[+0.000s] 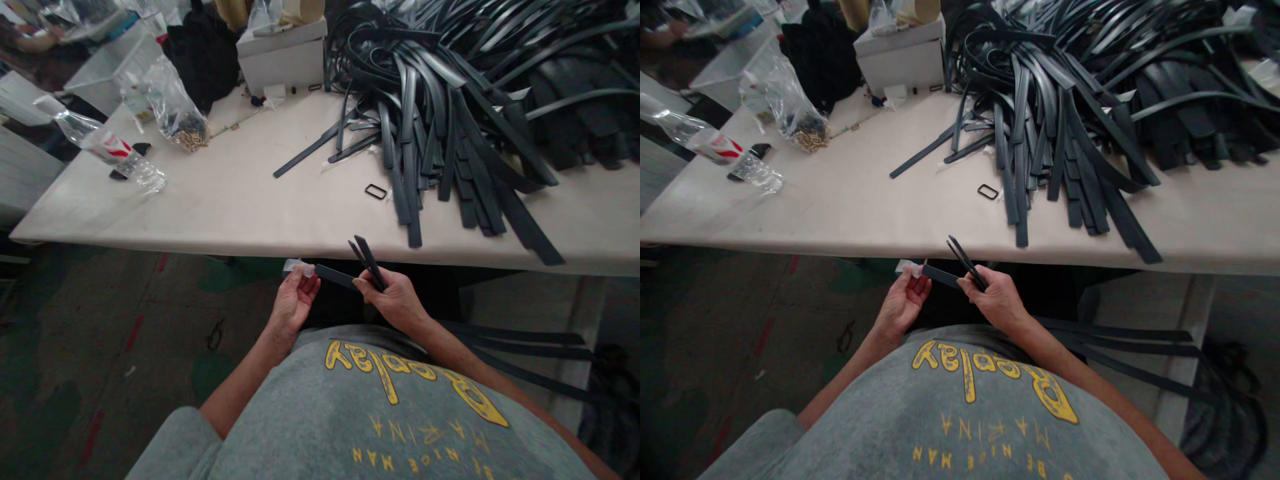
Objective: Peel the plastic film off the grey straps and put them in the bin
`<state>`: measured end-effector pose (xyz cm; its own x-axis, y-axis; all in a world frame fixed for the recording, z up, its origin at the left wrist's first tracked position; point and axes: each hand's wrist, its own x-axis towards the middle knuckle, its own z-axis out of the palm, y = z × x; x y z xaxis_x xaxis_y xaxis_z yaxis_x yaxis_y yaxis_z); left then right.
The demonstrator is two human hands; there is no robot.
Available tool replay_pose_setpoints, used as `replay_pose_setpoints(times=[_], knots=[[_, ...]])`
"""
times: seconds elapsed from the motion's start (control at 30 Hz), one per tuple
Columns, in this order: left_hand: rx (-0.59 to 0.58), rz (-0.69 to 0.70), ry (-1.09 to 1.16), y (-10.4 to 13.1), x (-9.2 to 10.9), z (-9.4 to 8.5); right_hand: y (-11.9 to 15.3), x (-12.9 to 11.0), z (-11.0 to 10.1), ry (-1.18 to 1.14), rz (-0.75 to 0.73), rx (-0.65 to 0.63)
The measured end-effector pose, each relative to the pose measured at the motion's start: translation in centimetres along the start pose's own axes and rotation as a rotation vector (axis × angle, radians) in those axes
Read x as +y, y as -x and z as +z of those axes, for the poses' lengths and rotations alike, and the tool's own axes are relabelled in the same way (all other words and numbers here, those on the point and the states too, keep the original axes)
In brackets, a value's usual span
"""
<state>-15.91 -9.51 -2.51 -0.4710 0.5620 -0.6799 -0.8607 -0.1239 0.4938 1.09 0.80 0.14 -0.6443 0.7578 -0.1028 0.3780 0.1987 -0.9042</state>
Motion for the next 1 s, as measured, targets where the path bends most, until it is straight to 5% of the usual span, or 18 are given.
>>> replay_pose_setpoints(times=[0.47, 1.0], knots=[[-0.082, 0.11, -0.078, -0.13, -0.36, -0.24, -0.31, 0.11, 0.08, 0.211, -0.028, -0.07], [-0.077, 0.048, -0.086, -0.41, -0.19, -0.79, -0.38, 0.08, -0.03, 0.168, -0.01, -0.164]])
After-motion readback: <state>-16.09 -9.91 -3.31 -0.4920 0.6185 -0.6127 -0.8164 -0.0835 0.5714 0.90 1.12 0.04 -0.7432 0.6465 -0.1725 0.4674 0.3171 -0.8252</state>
